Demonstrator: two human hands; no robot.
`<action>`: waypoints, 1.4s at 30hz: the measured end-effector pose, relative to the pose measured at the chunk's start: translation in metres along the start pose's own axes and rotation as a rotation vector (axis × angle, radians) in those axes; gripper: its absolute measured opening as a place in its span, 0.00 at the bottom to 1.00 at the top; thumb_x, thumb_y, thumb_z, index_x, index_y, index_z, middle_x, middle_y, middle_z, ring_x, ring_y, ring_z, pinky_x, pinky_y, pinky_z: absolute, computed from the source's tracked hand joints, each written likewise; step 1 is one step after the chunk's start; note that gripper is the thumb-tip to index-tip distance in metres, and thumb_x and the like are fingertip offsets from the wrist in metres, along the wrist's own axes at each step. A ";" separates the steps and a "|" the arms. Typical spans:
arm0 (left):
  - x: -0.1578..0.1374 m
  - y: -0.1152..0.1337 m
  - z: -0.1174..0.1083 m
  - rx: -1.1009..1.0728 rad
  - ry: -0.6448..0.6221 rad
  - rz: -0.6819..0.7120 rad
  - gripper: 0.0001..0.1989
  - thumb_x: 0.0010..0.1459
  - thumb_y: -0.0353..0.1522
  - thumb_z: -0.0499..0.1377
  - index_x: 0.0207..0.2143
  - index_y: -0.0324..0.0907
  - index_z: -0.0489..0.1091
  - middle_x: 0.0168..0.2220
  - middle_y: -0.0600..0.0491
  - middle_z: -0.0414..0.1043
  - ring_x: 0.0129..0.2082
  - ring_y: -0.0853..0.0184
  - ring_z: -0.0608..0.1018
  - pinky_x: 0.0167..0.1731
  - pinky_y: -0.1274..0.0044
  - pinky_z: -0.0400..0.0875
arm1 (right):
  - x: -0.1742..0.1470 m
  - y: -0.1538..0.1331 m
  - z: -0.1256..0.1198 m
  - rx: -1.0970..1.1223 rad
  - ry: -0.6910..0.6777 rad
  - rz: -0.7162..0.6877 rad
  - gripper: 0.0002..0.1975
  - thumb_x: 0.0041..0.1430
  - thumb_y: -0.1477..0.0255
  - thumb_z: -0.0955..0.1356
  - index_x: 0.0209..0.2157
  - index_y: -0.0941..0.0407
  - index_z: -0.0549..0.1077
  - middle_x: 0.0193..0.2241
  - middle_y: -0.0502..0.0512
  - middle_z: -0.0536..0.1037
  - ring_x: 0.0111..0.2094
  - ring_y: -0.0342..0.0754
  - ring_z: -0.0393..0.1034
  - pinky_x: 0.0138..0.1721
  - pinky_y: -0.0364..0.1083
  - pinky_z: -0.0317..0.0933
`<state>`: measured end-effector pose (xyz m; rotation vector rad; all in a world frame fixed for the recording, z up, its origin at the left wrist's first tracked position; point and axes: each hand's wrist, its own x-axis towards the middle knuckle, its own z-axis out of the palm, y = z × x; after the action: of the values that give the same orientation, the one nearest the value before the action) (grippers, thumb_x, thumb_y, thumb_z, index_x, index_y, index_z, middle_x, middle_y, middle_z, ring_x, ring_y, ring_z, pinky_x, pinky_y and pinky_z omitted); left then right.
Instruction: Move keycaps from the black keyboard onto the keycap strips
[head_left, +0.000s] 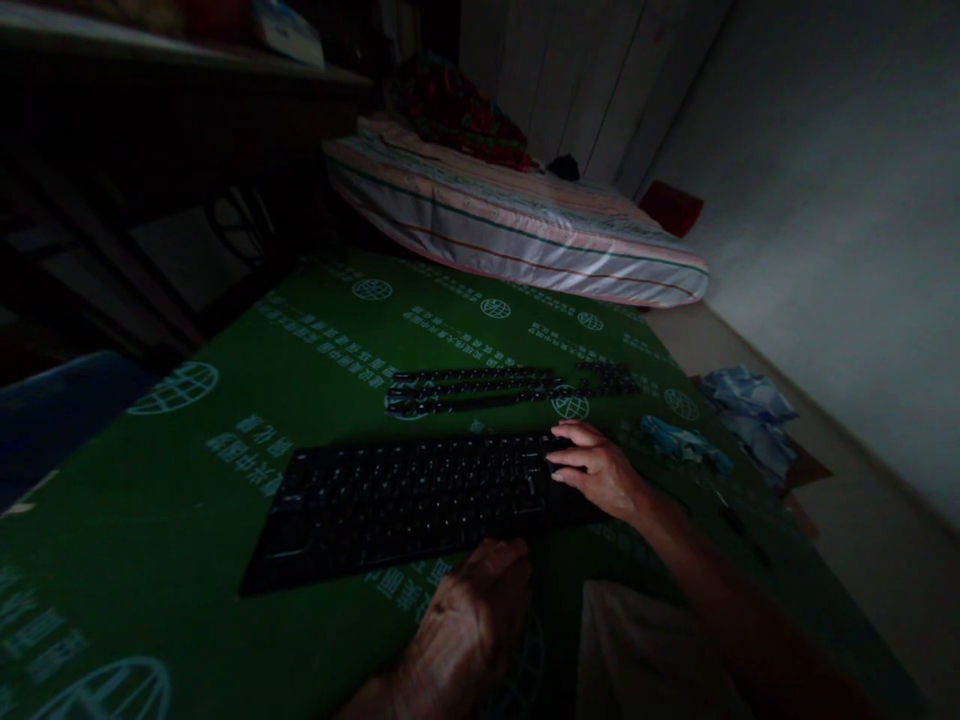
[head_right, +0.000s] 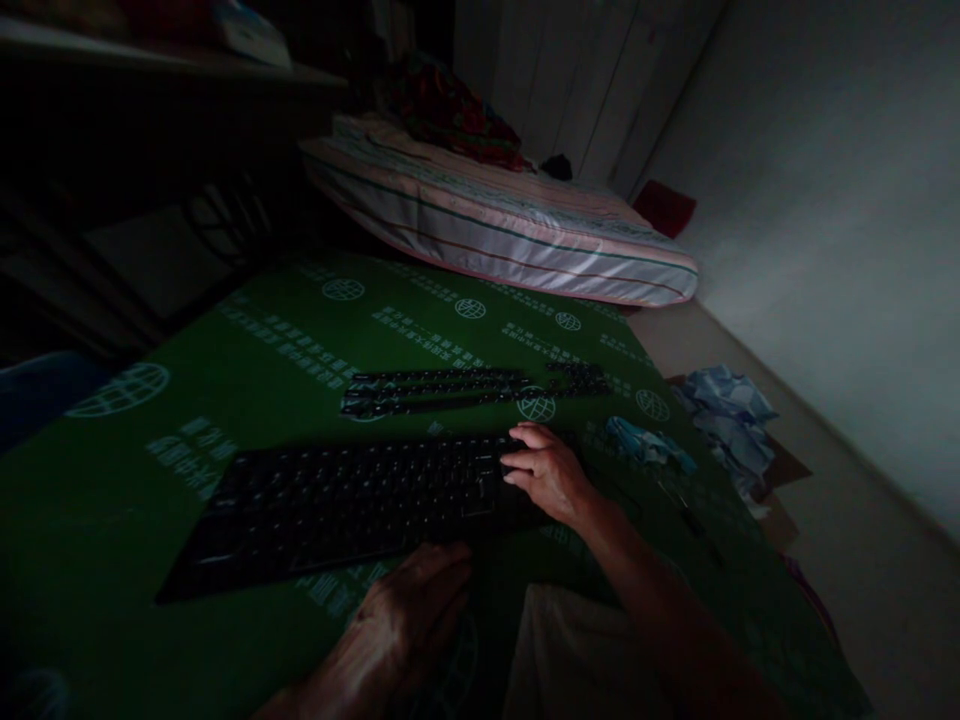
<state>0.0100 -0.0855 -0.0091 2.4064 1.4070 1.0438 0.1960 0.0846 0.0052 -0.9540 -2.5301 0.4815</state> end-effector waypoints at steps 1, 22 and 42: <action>0.000 0.000 0.000 -0.004 -0.002 -0.002 0.12 0.59 0.23 0.47 0.38 0.38 0.68 0.39 0.46 0.73 0.38 0.65 0.76 0.41 0.73 0.74 | 0.000 0.000 0.000 0.007 0.000 0.008 0.11 0.51 0.74 0.71 0.38 0.51 0.79 0.50 0.58 0.73 0.55 0.53 0.63 0.57 0.57 0.58; 0.041 -0.002 -0.024 0.267 -0.082 0.046 0.14 0.59 0.28 0.50 0.46 0.39 0.68 0.48 0.45 0.71 0.46 0.61 0.74 0.46 0.67 0.72 | 0.004 0.004 0.008 0.120 0.063 0.106 0.11 0.48 0.74 0.73 0.37 0.50 0.79 0.51 0.56 0.71 0.53 0.52 0.65 0.56 0.54 0.58; 0.082 -0.048 0.013 0.361 -0.065 0.238 0.17 0.62 0.34 0.48 0.49 0.37 0.66 0.49 0.40 0.69 0.51 0.52 0.70 0.48 0.61 0.67 | 0.016 0.001 0.002 0.111 0.080 0.131 0.10 0.51 0.75 0.71 0.36 0.52 0.79 0.51 0.53 0.72 0.53 0.50 0.65 0.55 0.48 0.57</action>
<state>0.0106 0.0104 -0.0010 2.8960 1.4164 0.8024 0.1846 0.0961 0.0063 -1.0791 -2.3532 0.6039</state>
